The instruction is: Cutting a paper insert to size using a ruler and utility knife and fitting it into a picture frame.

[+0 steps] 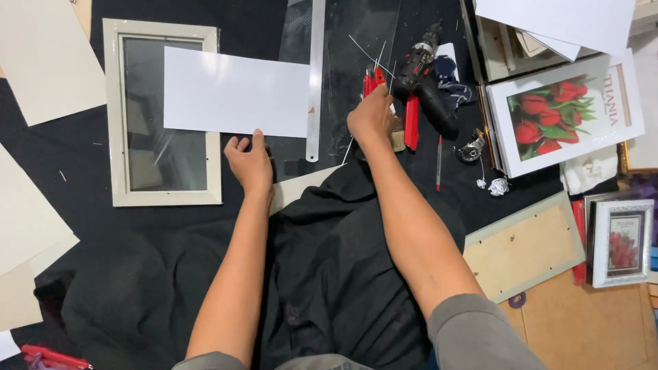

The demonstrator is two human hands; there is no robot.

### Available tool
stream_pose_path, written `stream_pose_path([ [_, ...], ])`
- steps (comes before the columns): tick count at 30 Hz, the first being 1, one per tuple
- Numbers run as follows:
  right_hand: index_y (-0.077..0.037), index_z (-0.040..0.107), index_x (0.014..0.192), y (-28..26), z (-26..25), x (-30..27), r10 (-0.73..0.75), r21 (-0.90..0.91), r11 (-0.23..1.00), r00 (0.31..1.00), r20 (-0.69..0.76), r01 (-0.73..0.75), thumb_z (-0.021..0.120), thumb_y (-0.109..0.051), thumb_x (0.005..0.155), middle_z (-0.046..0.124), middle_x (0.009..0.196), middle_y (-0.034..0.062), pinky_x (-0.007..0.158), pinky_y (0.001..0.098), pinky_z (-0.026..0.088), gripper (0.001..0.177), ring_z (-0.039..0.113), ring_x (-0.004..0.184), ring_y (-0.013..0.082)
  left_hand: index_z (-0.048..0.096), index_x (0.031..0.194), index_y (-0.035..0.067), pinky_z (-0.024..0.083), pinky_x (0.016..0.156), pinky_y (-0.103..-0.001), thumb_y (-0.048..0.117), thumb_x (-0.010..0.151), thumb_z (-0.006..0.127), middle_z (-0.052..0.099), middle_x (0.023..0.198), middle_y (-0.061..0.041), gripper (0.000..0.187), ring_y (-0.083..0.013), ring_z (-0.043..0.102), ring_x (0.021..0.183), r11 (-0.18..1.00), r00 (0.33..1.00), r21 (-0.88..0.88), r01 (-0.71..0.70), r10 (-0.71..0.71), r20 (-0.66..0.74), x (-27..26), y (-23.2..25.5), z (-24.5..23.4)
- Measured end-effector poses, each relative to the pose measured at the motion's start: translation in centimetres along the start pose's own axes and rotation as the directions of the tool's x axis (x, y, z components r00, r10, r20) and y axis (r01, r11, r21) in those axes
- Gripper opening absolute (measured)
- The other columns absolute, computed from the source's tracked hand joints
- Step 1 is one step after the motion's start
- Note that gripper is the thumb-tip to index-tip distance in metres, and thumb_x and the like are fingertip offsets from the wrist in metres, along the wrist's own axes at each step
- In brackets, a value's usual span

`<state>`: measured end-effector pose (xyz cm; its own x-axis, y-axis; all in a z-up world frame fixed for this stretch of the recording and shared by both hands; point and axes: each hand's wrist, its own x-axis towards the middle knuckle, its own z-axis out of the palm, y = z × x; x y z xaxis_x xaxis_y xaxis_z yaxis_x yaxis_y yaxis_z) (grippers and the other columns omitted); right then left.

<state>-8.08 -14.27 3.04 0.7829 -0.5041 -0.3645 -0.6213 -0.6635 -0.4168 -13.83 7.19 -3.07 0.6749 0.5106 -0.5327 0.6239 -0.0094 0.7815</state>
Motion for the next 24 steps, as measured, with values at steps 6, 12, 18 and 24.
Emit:
stream_pose_path([
  [6, 0.015, 0.046, 0.132, -1.7, 3.6, -2.6, -0.189, -0.005, 0.981, 0.967, 0.172, 0.193, 0.084, -0.022, 0.084, 0.055, 0.130, 0.0352, 0.101, 0.0612, 0.053, 0.071, 0.060, 0.121, 0.0552, 0.038, 0.145, -0.011, 0.054, 0.048, -0.020, 0.030, 0.096, 0.072, 0.058, 0.122, -0.019, 0.073, -0.0136, 0.072, 0.077, 0.950, 0.995, -0.305, 0.065, -0.083, -0.047, 0.8, 1.8, 0.8],
  [12, 0.017, 0.048, 0.132, -1.6, 7.2, -3.4, -0.120, -0.132, 0.979, 0.958, 0.259, 0.158, 0.089, -0.010, 0.075, 0.048, 0.128, 0.0308, 0.098, 0.0594, 0.055, 0.075, 0.057, 0.120, 0.0539, 0.057, 0.113, 0.000, 0.050, 0.053, -0.019, 0.026, 0.099, 0.070, 0.061, 0.090, -0.006, 0.032, -0.0112, 0.066, 0.070, 0.951, 0.994, -0.300, -0.082, 0.056, -0.093, 3.7, 0.5, 2.1],
  [18, 0.016, 0.046, 0.132, -1.7, 5.9, -3.3, -0.017, -0.103, 0.994, 0.976, 0.216, 0.040, 0.085, 0.001, 0.073, 0.044, 0.129, 0.0323, 0.100, 0.0614, 0.053, 0.072, 0.054, 0.120, 0.0567, 0.049, 0.115, 0.006, 0.059, 0.073, -0.026, 0.019, 0.105, 0.060, 0.061, 0.091, -0.007, 0.020, -0.0121, 0.060, 0.082, 0.911, 0.965, -0.327, -0.251, 0.261, -0.012, 2.7, 3.4, 2.0],
  [24, 0.016, 0.046, 0.134, -0.9, 3.1, -1.5, -0.006, 0.002, 1.000, 0.974, 0.227, 0.006, 0.077, 0.000, 0.073, 0.053, 0.124, 0.0337, 0.098, 0.0599, 0.055, 0.070, 0.058, 0.118, 0.0568, 0.050, 0.132, 0.001, 0.056, 0.087, -0.040, 0.004, 0.106, 0.054, 0.069, 0.107, -0.025, 0.026, -0.0239, 0.065, 0.103, 0.751, 0.777, -0.201, -0.630, 0.616, -0.132, 9.6, 3.8, -0.6],
])
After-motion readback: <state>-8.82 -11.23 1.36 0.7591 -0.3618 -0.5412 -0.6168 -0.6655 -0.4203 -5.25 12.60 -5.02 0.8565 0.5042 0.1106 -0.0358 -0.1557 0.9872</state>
